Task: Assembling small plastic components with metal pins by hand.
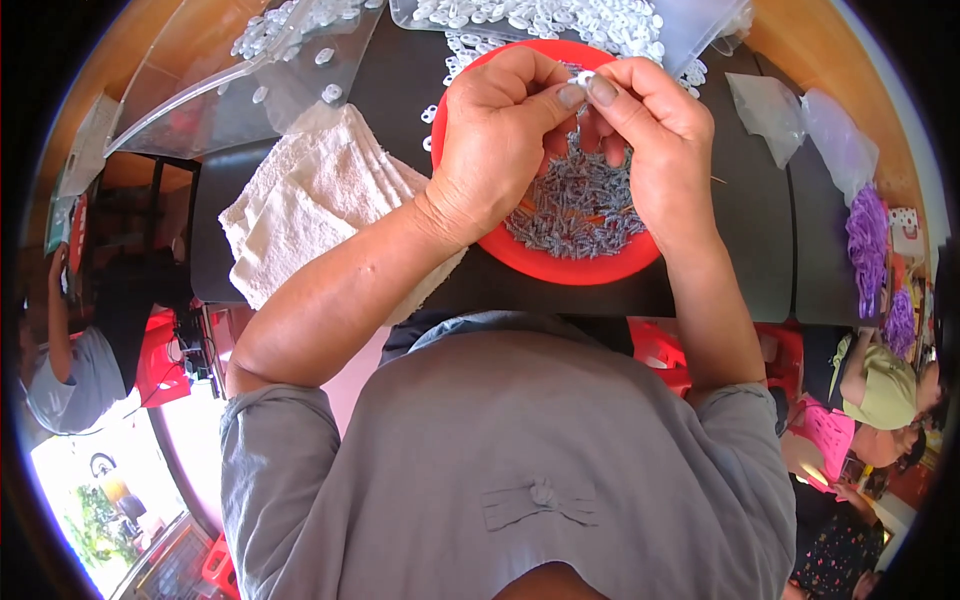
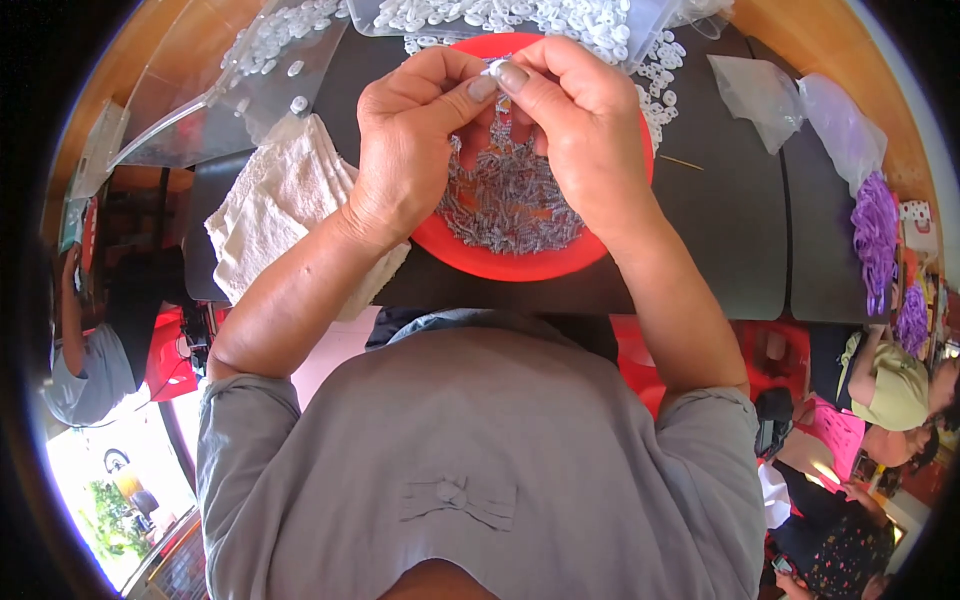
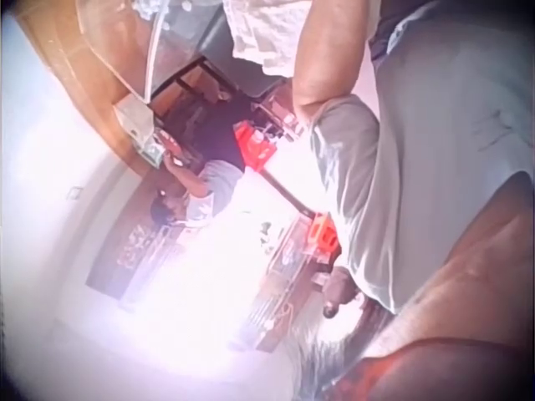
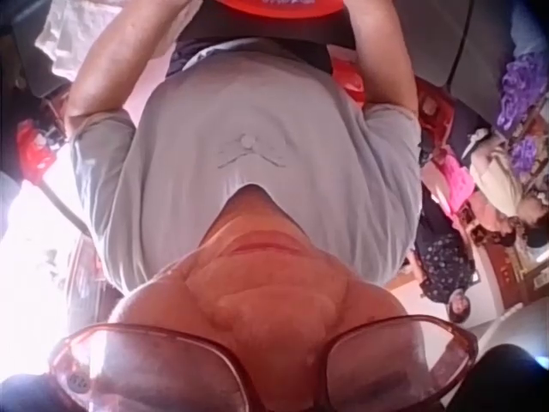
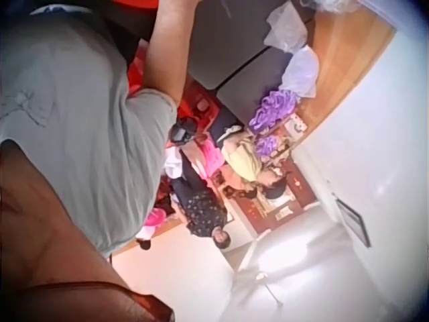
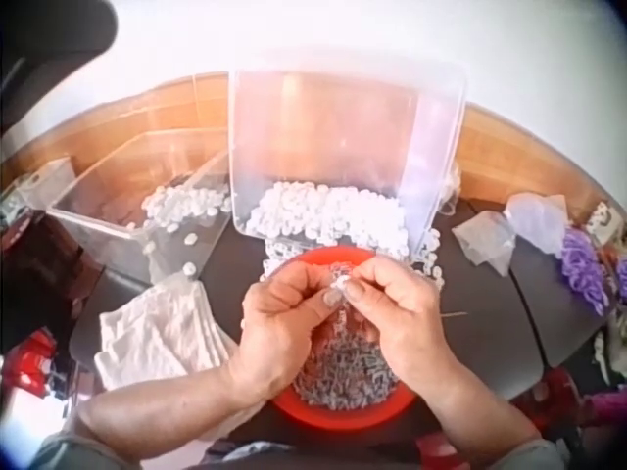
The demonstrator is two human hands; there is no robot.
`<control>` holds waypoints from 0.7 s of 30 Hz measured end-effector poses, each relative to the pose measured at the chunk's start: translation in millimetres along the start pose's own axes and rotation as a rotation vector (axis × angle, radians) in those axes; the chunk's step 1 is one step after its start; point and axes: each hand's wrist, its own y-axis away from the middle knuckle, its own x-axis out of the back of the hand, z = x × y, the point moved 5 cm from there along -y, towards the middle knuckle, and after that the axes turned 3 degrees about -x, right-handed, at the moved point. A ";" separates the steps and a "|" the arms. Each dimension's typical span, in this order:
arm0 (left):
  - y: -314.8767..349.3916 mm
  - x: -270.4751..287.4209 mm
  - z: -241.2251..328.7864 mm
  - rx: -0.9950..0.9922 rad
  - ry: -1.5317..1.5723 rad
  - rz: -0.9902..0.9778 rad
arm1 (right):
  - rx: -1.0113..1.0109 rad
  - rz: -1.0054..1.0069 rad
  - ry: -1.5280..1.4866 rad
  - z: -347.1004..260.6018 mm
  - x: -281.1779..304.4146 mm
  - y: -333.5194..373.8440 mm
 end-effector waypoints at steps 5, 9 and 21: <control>-3.2 2.5 1.9 0.005 0.012 -0.019 | -0.003 -0.025 -0.057 0.6 4.0 -2.0; -5.6 2.5 7.1 -0.052 0.044 -0.059 | -0.064 -0.094 -0.168 -2.8 16.5 -5.1; -4.9 -0.6 14.4 -0.223 0.008 -0.208 | -0.254 -0.317 -0.388 -2.6 15.1 -1.2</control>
